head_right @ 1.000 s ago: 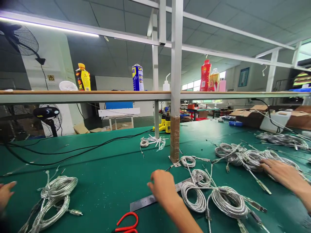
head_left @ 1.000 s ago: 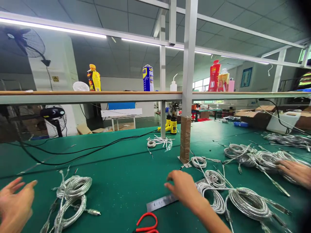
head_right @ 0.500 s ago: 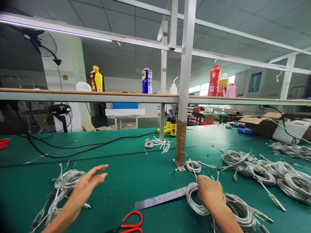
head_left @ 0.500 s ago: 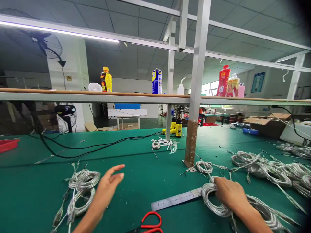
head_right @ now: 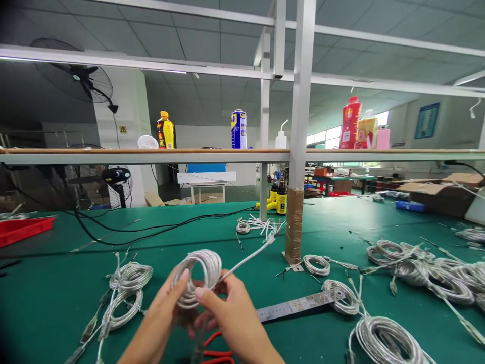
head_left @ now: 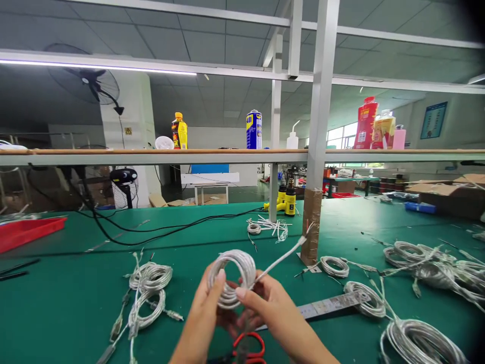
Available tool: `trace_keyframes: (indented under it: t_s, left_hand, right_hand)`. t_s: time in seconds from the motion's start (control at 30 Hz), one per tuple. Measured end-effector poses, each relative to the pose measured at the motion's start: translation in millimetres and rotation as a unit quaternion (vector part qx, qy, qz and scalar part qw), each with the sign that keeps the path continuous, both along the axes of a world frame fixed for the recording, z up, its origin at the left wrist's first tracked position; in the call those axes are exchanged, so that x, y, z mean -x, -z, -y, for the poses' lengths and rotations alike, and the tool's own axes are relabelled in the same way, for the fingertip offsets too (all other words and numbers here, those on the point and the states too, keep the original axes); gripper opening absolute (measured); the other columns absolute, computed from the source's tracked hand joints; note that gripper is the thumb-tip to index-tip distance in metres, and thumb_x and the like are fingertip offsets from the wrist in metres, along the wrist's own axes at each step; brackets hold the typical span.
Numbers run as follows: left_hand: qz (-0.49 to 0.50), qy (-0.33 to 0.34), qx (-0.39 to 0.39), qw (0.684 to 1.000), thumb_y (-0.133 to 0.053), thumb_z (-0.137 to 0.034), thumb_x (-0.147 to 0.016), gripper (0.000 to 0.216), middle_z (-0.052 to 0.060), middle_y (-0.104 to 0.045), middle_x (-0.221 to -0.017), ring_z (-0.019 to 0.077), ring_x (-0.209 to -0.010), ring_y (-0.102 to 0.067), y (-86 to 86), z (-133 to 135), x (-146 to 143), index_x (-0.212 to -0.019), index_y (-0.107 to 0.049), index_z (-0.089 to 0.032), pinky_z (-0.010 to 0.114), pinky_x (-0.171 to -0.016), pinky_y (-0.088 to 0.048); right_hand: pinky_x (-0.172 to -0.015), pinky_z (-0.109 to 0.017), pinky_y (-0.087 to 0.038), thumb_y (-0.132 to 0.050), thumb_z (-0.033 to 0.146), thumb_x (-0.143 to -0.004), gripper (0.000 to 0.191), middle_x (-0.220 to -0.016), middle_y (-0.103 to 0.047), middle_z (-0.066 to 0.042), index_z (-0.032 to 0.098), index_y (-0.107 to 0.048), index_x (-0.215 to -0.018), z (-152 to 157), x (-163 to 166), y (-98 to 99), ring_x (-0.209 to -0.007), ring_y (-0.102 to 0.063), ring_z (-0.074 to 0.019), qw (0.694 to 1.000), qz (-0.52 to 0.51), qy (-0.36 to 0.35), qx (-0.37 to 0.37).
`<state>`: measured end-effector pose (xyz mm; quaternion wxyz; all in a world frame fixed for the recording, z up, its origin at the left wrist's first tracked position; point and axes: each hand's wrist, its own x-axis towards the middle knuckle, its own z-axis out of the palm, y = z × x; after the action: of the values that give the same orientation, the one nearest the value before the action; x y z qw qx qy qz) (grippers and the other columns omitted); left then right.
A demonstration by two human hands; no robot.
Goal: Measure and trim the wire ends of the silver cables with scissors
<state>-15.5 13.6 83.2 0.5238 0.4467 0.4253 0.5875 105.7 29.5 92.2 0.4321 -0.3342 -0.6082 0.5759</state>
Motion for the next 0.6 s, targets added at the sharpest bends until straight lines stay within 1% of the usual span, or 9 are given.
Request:
trace_keyframes:
  t_s: [0.03, 0.07, 0.17, 0.27, 0.33, 0.4, 0.47, 0.53, 0.6]
  left_hand:
    - [-0.034, 0.003, 0.028, 0.999, -0.053, -0.049, -0.07, 0.058, -0.001, -0.061, -0.057, 0.0127, -0.034, -0.053, -5.6, 0, 16, -0.117, -0.036, -0.019, 0.018, -0.029, -0.037]
    - [-0.069, -0.004, 0.062, 0.996, -0.053, -0.049, -0.069, 0.057, -0.005, -0.056, -0.047, 0.0107, -0.028, -0.047, -9.6, 0, 32, -0.114, -0.038, -0.018, 0.016, -0.025, -0.032]
    - [-0.173, 0.014, 0.155, 0.973, -0.05, -0.051, -0.071, 0.05, -0.009, -0.047, -0.036, 0.0089, -0.024, -0.043, -9.7, 0, 84, -0.108, -0.041, -0.018, 0.012, -0.023, -0.026]
    - [-0.237, 0.041, 0.213, 0.947, -0.045, -0.051, -0.072, 0.039, -0.005, -0.05, -0.034, 0.007, -0.022, -0.04, 4.9, 1, 131, -0.089, -0.05, -0.016, 0.01, -0.023, -0.019]
    - [-0.282, 0.045, 0.237, 0.929, -0.042, -0.048, -0.073, 0.034, -0.002, -0.051, -0.032, 0.0056, -0.02, -0.036, 17.6, 1, 154, -0.075, -0.053, -0.016, 0.011, -0.023, -0.016]
    - [-0.35, 0.052, 0.253, 0.9, -0.04, -0.043, -0.073, 0.03, 0.0, -0.052, -0.031, 0.0078, -0.02, -0.038, 27.6, 2, 167, -0.066, -0.053, -0.017, 0.013, -0.025, -0.019]
    - [-0.467, 0.034, 0.237, 0.851, -0.04, -0.039, -0.07, 0.027, 0.002, -0.057, -0.038, 0.0152, -0.028, -0.05, 31.0, 3, 170, -0.062, -0.054, -0.018, 0.019, -0.03, -0.031]
    - [-0.615, -0.021, 0.178, 0.768, -0.044, -0.036, -0.068, 0.023, 0.007, -0.065, -0.056, 0.0265, -0.05, -0.062, 26.4, 5, 164, -0.065, -0.059, -0.018, 0.032, -0.045, -0.043]
    - [-0.719, -0.077, 0.116, 0.681, -0.046, -0.033, -0.068, 0.026, 0.013, -0.068, -0.08, 0.0342, -0.075, -0.062, 16.4, 6, 149, -0.078, -0.064, -0.017, 0.043, -0.063, -0.044]
  right_hand:
    - [-0.046, -0.018, -0.037, -0.056, 0.043, -0.068, 0.035, -0.068, -0.053, 0.001, 0.014, -0.051, -0.088, -2, 6, 3.6, -0.051, -0.05, -0.0074, 1.0, -0.003, 0.003, -0.002]
    - [-0.045, -0.016, -0.034, -0.057, 0.044, -0.068, 0.034, -0.062, -0.05, 0.003, 0.013, -0.052, -0.084, -4, 10, 6.9, -0.05, -0.047, -0.0061, 1.0, -0.004, 0.014, -0.003]
    - [-0.037, -0.015, -0.028, -0.058, 0.047, -0.066, 0.036, -0.05, -0.041, 0.008, 0.015, -0.052, -0.081, -12, 18, 17.9, -0.039, -0.035, -0.0033, 0.998, -0.04, 0.03, 0.042]
    - [-0.033, -0.016, -0.028, -0.06, 0.051, -0.062, 0.039, -0.044, -0.041, 0.009, 0.016, -0.05, -0.075, -20, 25, 34.2, -0.032, -0.033, -0.003, 0.992, -0.076, -0.004, 0.1]
    - [-0.032, -0.016, -0.028, -0.061, 0.052, -0.06, 0.039, -0.042, -0.041, 0.009, 0.015, -0.048, -0.066, -22, 31, 48.0, -0.031, -0.034, -0.003, 0.992, -0.072, -0.023, 0.103]
    - [-0.032, -0.016, -0.028, -0.062, 0.052, -0.059, 0.04, -0.041, -0.041, 0.008, 0.015, -0.047, -0.061, -23, 37, 62.6, -0.03, -0.034, -0.003, 0.991, -0.067, -0.044, 0.103]
    - [-0.032, -0.016, -0.028, -0.062, 0.053, -0.058, 0.041, -0.04, -0.041, 0.008, 0.015, -0.047, -0.063, -24, 42, 76.3, -0.03, -0.035, -0.0036, 0.99, -0.064, -0.055, 0.11]
    - [-0.031, -0.016, -0.027, -0.062, 0.056, -0.055, 0.045, -0.038, -0.04, 0.009, 0.015, -0.048, -0.068, -26, 45, 87.4, -0.03, -0.034, -0.004, 0.991, -0.055, -0.044, 0.11]
    - [-0.031, -0.016, -0.025, -0.061, 0.057, -0.054, 0.048, -0.037, -0.038, 0.01, 0.014, -0.05, -0.07, -29, 44, 95.1, -0.029, -0.032, -0.0038, 0.994, -0.039, -0.013, 0.098]
